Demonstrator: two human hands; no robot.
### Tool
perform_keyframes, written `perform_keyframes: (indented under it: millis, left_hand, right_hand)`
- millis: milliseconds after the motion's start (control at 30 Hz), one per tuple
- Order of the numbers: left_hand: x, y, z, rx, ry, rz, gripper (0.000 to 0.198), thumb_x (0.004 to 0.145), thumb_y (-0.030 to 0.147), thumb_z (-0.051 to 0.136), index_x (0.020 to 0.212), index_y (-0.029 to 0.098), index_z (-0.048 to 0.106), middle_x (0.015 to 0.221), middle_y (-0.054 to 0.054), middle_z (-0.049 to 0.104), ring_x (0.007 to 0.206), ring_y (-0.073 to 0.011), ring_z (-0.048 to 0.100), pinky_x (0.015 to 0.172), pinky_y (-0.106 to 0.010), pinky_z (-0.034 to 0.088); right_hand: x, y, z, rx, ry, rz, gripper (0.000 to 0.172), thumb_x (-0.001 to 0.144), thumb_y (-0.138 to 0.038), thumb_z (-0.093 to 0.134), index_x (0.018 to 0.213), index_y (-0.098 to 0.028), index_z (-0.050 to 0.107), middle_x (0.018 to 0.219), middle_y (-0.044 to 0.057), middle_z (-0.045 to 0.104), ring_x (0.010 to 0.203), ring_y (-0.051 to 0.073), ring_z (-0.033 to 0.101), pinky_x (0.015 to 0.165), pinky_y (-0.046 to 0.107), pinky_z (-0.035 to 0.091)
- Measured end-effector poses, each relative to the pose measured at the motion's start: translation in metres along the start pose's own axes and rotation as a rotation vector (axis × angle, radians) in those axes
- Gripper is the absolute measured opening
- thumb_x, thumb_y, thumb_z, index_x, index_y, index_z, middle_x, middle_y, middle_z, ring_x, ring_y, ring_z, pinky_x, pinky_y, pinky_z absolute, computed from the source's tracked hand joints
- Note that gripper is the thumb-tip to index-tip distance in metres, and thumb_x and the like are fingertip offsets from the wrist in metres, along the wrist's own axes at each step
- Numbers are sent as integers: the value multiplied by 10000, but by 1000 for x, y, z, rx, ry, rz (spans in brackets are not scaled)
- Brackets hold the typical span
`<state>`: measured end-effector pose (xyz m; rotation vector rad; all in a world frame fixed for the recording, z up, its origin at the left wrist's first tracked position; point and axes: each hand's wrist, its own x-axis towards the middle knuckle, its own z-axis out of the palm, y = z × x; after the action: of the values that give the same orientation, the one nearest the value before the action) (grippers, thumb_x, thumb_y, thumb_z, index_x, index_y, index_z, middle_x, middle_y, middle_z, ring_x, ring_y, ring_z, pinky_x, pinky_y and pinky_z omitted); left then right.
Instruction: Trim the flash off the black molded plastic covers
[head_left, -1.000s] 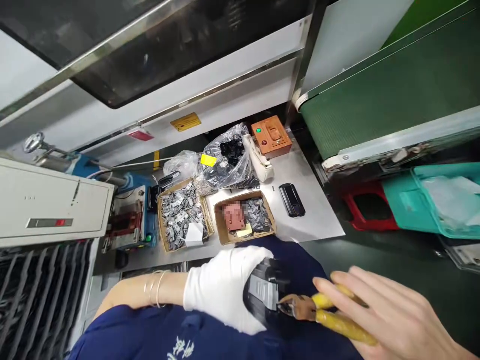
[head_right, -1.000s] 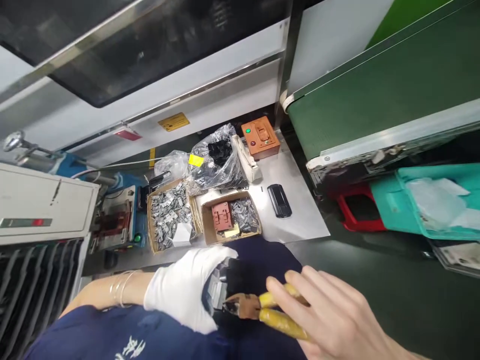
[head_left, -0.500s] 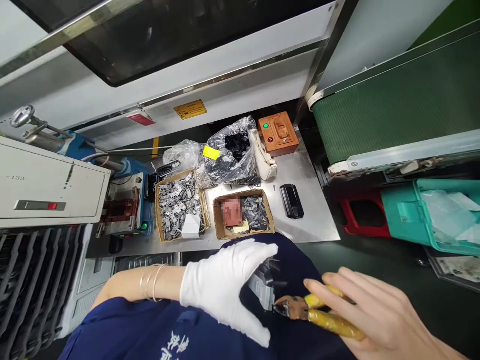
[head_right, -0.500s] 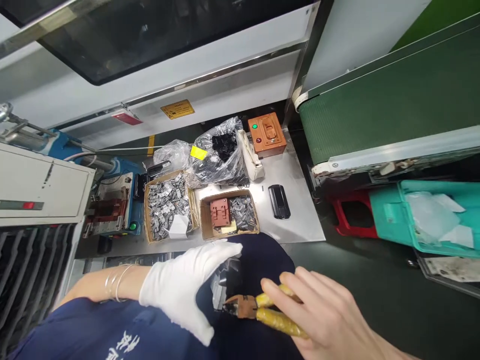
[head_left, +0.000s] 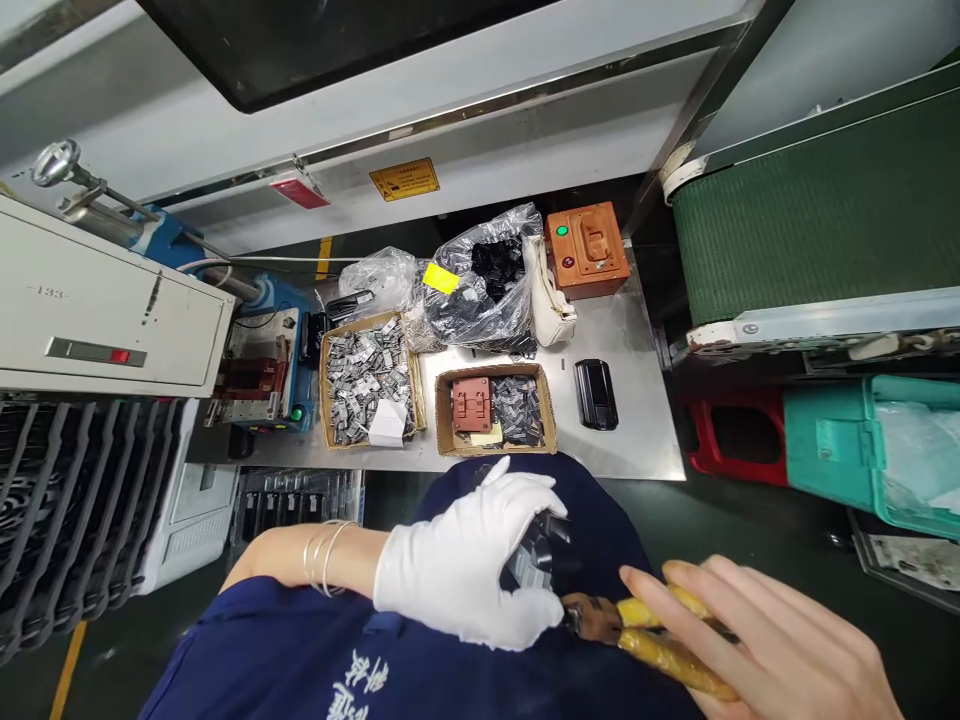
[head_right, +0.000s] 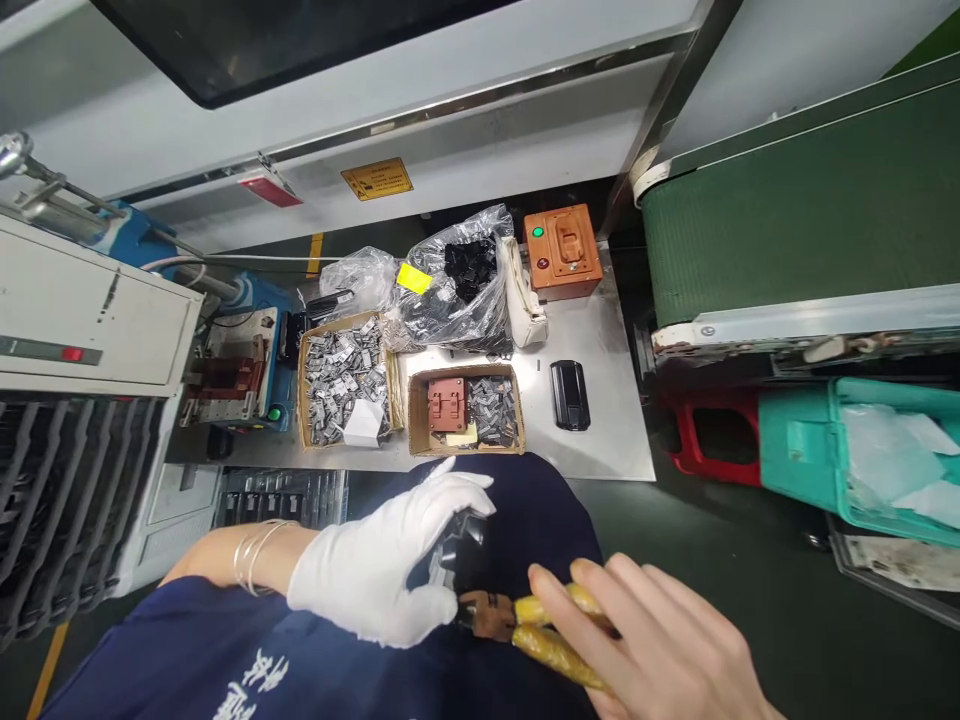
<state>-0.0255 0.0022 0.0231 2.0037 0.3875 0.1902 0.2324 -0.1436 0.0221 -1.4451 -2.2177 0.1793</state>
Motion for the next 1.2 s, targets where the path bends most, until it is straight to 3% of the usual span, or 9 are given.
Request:
perform_keyframes:
  millis: [133,333,500,667,767,867,967,1100,1200]
  left_hand:
    - [2,8,-3,14,-49,-98,510,829,377,621,1261,141,487,1305,-202,614,1372,-375,536,1190,-631,398]
    - [3,13,-8,71,-122,-212,645,801,367,567,1368,83,454,1515,-281,473,1444,-402,464,1194,-596,423]
    - [15,19,-12,43,-160,-235,458,725,350,487,1123,131,546,1156,-181,681,1136,-369,681,1006,-545,593]
    - [15,16,-14,22,-177,-255,378,726,317,512,1061,146,547,1128,-178,683,1180,-406,654,1009,-593,575]
    - [8,6,-22,-16,-210,-99,528,809,316,592,1273,73,519,1328,-248,614,1304,-383,588,1131,-558,496]
    - [2,-11,-27,-29,-281,120,985,856,495,731,1572,63,210,1575,-295,376,1506,-368,375,1272,-527,299]
    - [4,-29,-20,-1,-277,108,1314,741,695,810,1632,151,11,1552,-277,391,1462,-396,424,1231,-559,351]
    - [10,-43,-5,-11,-226,66,1228,691,770,802,1589,166,222,1338,-223,580,1180,-374,652,1018,-533,566]
    - [12,-43,-4,-15,-168,122,1051,751,719,787,1517,151,343,1356,-211,591,1209,-332,652,1053,-477,561]
  right_hand:
    - [0,-4,0,-33,-20,9,400,949,-33,468,1242,-249,635,987,19,666,888,205,589,869,357,421]
    - [-1,-9,1,-78,-23,-1,357,1001,-59,432,1224,-253,631,961,5,687,893,199,595,852,357,417]
    - [-4,-10,7,-49,-44,16,367,1011,-56,416,1252,-249,614,982,10,690,915,203,593,855,362,419]
    - [-6,-9,12,-11,-56,25,384,987,-46,426,1253,-246,617,978,16,688,906,211,598,850,367,423]
    - [-9,-8,11,25,-18,39,380,964,-28,437,1212,-245,625,972,19,677,891,214,600,844,366,428]
    - [-10,-6,9,40,2,46,391,929,-14,439,1178,-247,629,978,22,665,884,215,601,836,360,431]
    - [-7,-4,9,38,-30,61,364,970,-49,425,1207,-240,625,1009,27,666,916,213,612,841,350,436]
    - [-1,-5,6,6,-62,82,313,1055,-114,373,1222,-217,615,1003,32,675,924,215,606,824,354,427]
    - [1,-7,4,-94,-91,81,329,1043,-105,382,1270,-191,605,989,57,670,939,245,598,838,390,412]
